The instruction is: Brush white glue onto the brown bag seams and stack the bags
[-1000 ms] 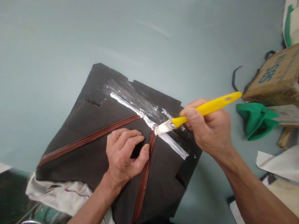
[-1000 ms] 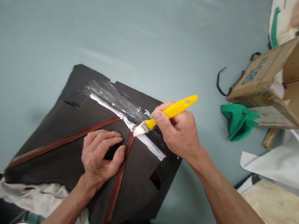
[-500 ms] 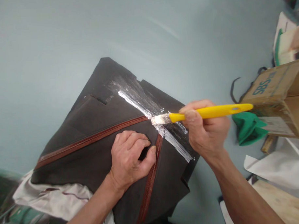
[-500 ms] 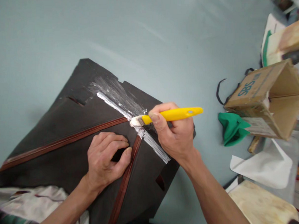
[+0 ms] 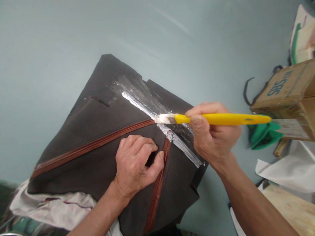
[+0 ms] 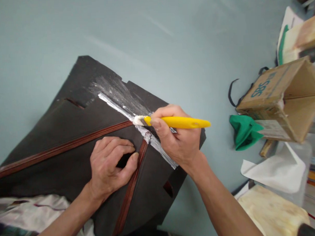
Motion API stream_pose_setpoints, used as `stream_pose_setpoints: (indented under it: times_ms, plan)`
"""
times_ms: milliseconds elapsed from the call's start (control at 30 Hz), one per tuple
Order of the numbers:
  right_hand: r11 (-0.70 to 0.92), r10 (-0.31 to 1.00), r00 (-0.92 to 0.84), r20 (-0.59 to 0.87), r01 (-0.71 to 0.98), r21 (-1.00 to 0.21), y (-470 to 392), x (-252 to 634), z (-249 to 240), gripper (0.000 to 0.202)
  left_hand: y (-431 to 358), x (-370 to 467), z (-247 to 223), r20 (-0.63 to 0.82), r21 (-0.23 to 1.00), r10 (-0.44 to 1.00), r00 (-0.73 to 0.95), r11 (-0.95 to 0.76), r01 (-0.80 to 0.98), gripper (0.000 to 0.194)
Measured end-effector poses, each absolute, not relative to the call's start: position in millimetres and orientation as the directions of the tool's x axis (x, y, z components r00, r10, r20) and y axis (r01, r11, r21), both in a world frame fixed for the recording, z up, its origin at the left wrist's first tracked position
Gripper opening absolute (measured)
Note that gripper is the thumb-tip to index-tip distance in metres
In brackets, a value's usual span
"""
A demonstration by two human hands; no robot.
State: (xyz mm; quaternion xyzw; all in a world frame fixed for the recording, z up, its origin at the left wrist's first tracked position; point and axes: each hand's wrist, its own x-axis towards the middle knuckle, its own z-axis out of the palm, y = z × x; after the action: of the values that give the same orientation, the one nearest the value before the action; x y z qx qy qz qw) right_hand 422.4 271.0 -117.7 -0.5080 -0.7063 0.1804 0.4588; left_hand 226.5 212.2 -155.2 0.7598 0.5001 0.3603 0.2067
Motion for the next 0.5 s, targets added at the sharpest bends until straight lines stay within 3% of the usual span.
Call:
stream_pose_setpoints:
  times_ms: [133, 267, 400, 500]
  plan:
    - [0.516, 0.825, -0.086, 0.558, 0.517, -0.683, 263, 429, -123, 0.013, 213, 226, -155, 0.337, 0.665, 0.908, 0.248, -0.416, 0.62, 0.012]
    - [0.547, 0.827, -0.201, 0.525, 0.502, -0.67, 265, 428, -129, 0.011, 213, 227, -154, 0.335, 0.645, 0.904, 0.266, -0.426, 0.635, 0.011]
    - [0.572, 0.797, -0.149, 0.585, 0.499, -0.651, 265, 428, -131, 0.008, 213, 227, -154, 0.344, 0.637, 0.901, 0.264, -0.431, 0.639, 0.011]
    - [0.612, 0.782, -0.231, 0.579, 0.461, -0.643, 264, 428, -132, 0.007, 214, 227, -155, 0.352, 0.625, 0.898, 0.263, -0.434, 0.648, 0.011]
